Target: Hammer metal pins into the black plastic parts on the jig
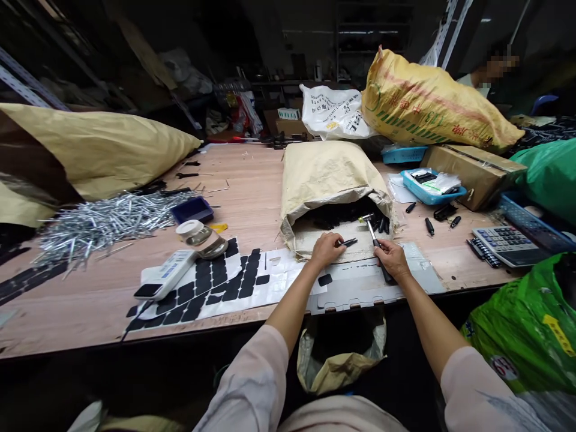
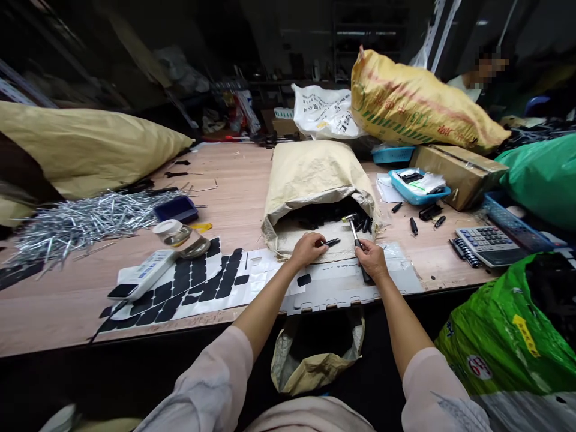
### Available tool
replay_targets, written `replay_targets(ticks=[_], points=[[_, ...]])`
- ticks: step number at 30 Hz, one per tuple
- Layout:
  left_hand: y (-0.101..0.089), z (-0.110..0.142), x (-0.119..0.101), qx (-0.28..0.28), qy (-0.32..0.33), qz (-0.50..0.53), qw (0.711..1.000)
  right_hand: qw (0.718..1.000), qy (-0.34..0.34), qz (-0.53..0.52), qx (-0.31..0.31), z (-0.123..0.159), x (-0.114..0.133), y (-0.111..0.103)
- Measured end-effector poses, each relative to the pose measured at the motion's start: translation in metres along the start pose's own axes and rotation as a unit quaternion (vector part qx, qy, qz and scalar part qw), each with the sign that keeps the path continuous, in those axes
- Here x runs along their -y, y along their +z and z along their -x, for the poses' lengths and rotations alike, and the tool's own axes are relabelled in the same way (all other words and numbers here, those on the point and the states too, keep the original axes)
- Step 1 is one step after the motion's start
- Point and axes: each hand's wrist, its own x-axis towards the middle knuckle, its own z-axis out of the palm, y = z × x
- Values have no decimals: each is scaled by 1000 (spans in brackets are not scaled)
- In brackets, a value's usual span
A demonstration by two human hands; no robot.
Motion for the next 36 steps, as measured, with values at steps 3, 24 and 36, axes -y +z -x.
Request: replay_targets(ticks=[3, 24, 36], points=[[11, 2, 0, -14, 2, -22, 1000, 1000, -3, 1, 0, 1, -1, 0], [15, -2, 3, -27, -26, 29, 999, 988, -54, 143, 24, 59, 29, 5], [18, -2, 4, -36, -12, 10, 999, 994, 58, -88, 8, 43, 7, 2]])
